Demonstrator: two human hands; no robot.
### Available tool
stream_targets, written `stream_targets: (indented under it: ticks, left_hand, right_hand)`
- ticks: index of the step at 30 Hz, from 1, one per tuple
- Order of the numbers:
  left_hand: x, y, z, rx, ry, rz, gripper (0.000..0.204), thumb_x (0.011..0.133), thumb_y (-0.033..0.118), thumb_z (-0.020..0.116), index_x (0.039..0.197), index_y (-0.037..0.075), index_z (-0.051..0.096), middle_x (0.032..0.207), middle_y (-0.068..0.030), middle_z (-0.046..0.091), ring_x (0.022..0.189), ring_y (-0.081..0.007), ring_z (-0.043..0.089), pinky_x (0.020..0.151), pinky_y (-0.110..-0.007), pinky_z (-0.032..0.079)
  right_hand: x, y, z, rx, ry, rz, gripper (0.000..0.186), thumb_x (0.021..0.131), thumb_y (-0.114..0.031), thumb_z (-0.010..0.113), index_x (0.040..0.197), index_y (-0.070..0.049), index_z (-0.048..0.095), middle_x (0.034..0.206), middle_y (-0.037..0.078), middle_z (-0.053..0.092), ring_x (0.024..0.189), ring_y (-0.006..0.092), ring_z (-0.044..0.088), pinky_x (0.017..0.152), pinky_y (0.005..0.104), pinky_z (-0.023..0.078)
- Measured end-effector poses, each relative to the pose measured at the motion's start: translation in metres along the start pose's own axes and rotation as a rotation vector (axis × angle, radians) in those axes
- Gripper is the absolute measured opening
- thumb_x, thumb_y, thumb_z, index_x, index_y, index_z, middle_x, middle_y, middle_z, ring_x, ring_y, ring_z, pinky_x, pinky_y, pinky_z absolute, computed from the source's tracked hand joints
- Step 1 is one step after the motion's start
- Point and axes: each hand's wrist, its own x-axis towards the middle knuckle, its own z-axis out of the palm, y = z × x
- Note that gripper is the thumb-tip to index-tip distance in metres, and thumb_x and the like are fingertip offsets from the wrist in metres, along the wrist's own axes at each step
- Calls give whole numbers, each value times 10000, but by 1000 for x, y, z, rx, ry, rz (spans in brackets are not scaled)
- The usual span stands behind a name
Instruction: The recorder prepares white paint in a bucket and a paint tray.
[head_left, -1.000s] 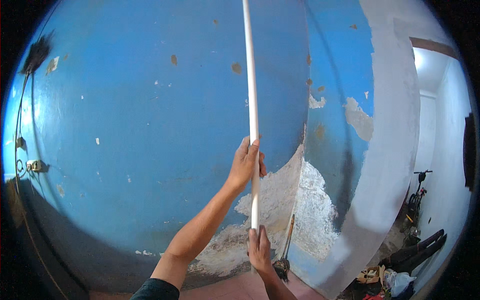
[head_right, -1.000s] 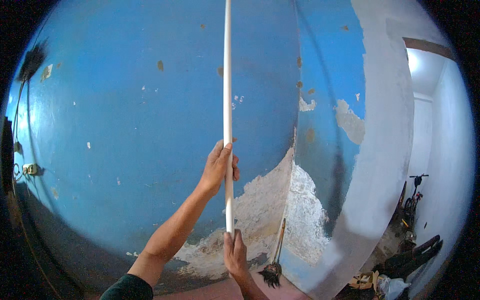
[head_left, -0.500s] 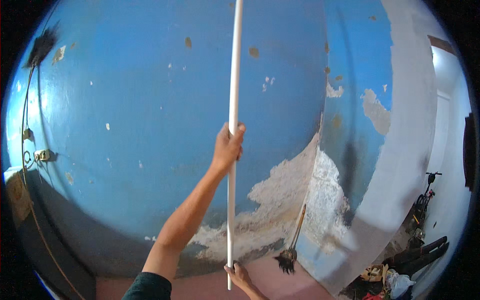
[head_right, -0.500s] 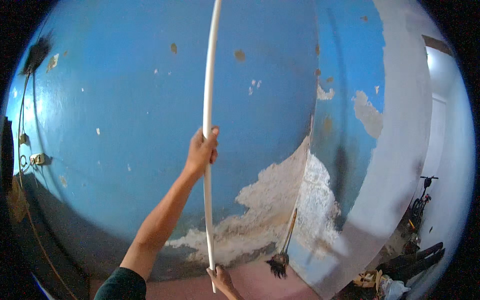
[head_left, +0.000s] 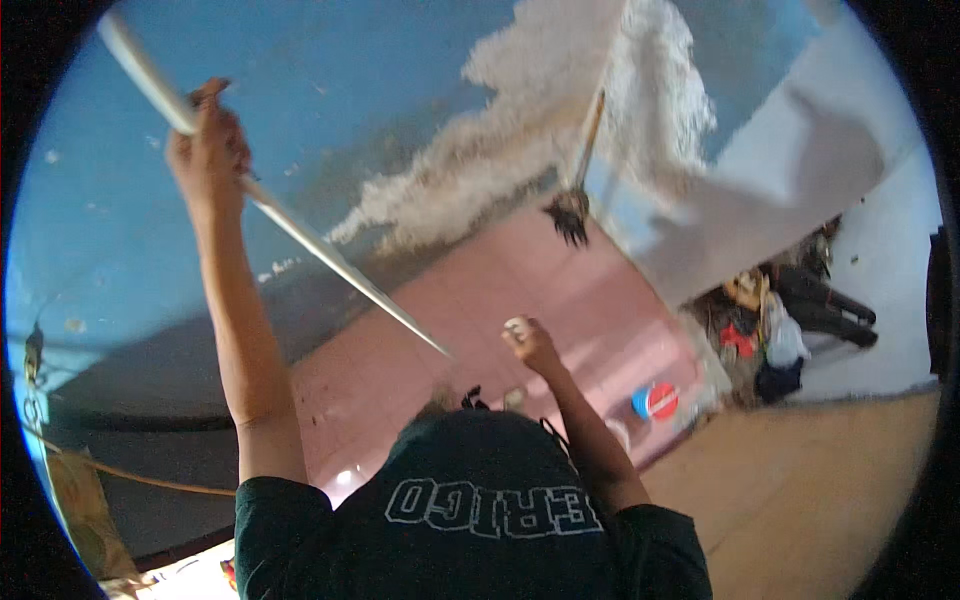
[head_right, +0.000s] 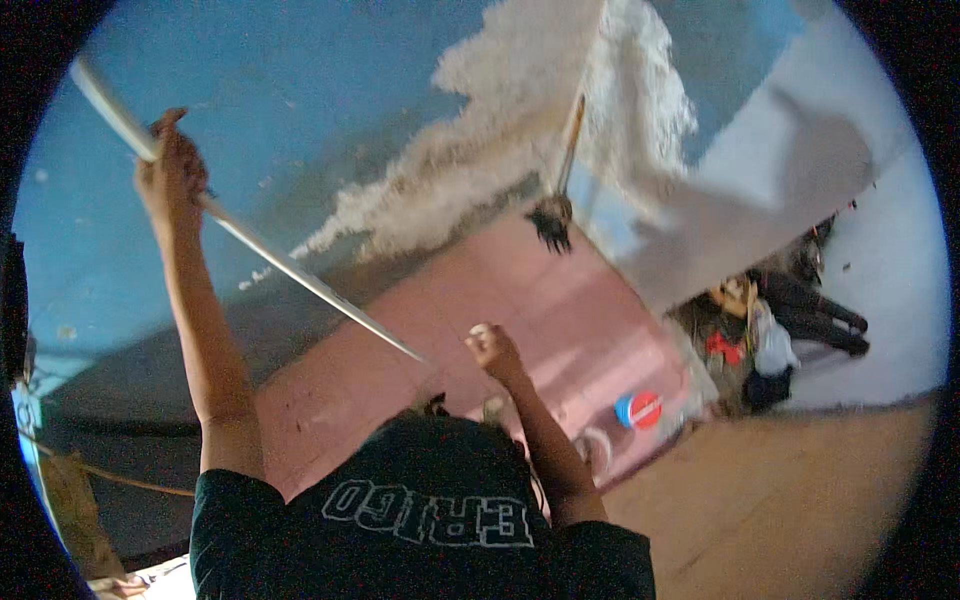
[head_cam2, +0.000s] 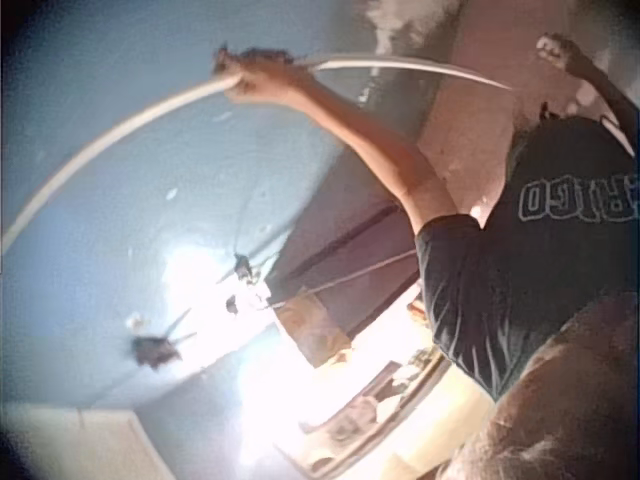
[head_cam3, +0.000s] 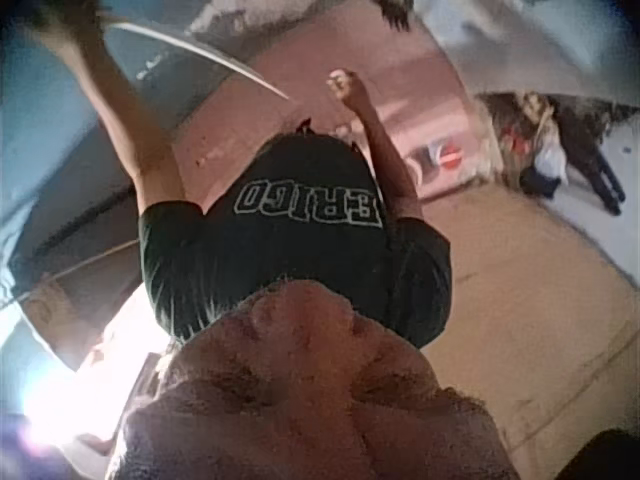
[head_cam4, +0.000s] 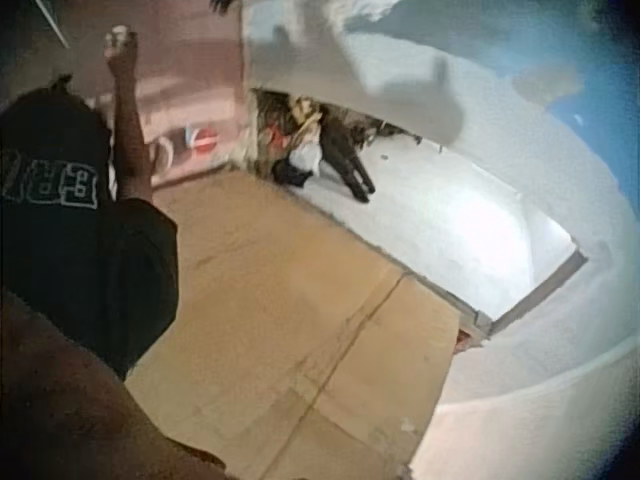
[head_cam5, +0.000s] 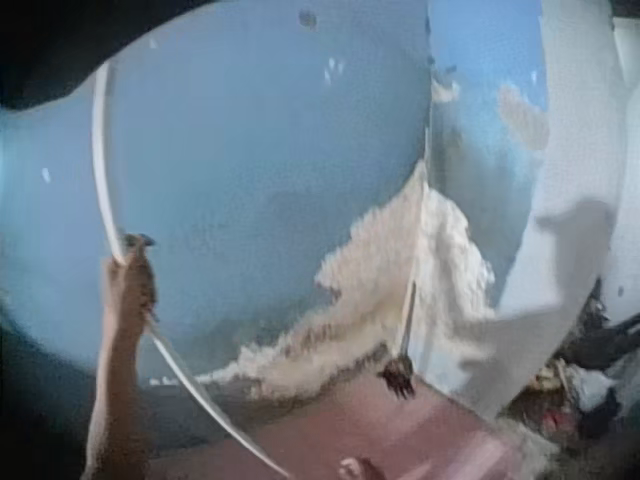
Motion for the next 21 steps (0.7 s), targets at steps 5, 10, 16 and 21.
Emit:
stream_targets:
  ticks: [5,10,16,21]
  left_hand:
    - [-29,-48,-55,88,78,-66,238,976,200,579,1111,17,651,631,29,492,472,-32,398,381,-204,302]
    - [-60,-89,-108,111,13,-65,204,968,167,574,1037,-1,668,579,8,498,440,-25,419,339,-197,312]
    - [-83,-149,-101,77,19,-169,154,946,114,603,1013,-14,657,564,8,496,440,-33,396,349,-213,304]
    - [-108,-205,-107,16,-56,-263,135,948,109,603,984,-13,651,575,-7,500,471,-53,409,386,-221,324]
  right_hand:
    - [-116,120,23,-79,224,304,236,895,-271,609,940,-40,613,889,221,663,870,410,640,762,478,516]
    - [-245,147,67,-147,245,638,300,897,-340,595,920,-43,632,920,221,677,886,397,650,789,474,514]
    - [-363,139,190,-182,241,1020,365,861,-394,652,1008,-61,668,704,145,668,623,260,645,583,397,508]
    - [-449,139,277,786,365,1317,334,916,-363,582,996,-46,651,614,76,601,438,203,513,419,352,408]
